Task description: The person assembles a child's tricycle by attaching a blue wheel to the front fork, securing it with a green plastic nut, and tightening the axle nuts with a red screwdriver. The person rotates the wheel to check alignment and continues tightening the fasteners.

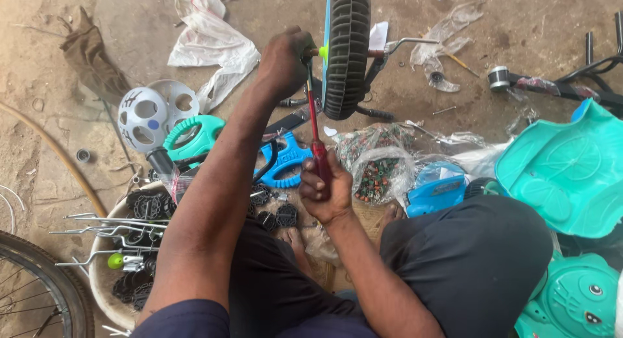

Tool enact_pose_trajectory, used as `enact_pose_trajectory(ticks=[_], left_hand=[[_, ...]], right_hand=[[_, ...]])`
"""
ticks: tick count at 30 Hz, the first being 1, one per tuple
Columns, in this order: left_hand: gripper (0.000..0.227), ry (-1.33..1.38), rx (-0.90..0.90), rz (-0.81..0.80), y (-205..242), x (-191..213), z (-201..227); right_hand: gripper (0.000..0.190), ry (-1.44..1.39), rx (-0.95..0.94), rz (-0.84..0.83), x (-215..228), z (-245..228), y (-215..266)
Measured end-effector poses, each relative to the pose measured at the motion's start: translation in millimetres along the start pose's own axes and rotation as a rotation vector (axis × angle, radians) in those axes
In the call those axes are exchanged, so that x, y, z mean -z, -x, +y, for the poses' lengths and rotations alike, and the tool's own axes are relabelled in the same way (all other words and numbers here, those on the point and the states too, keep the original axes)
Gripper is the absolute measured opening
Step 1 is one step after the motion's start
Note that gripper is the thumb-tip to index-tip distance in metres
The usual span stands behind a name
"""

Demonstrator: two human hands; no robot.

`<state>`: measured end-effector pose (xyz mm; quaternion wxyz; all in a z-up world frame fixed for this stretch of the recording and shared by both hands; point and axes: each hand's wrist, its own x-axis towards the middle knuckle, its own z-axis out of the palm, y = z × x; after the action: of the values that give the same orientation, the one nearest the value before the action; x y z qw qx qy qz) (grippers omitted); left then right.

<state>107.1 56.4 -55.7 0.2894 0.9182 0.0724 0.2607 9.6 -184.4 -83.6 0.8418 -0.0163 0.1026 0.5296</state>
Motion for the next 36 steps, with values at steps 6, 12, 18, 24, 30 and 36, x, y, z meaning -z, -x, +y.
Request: enact_pose_trajectory(ticks=[6, 12, 18, 24, 30, 36], left_hand=[[0.018, 0.042, 0.041, -0.005, 1.2, -2.4, 4.5], [0.015, 0.001, 0.068, -0.042, -2.5, 5.9, 11.4], [0.011, -0.014, 0.063, -0.02, -3.6, 2.7, 10.0], [0.018, 0.009, 0.045, -0.03, -4.9, 8.9, 12.7], [0.015, -0.015, 0.053, 0.002, -2.9, 6.2, 17.1], [0.012, -0.011, 0.089, -0.056, -6.8, 6.7, 14.6]], right_hand=[[0.029, 0.4, 0.217, 0.403, 9.2, 0.7, -8.6], [0.038, 1.215, 0.779, 0.359, 3.5, 28.7, -7.9], [0.036, 0.045, 0.02, 0.153, 4.0, -10.5, -7.6], [0.04, 1.053, 0.59, 0.652, 4.6, 11.2, -7.7], [0.039, 0.724, 0.449, 0.348, -0.2, 13.4, -8.8], [0.034, 0.036, -0.016, 0.068, 4.6, -16.1, -5.4]])
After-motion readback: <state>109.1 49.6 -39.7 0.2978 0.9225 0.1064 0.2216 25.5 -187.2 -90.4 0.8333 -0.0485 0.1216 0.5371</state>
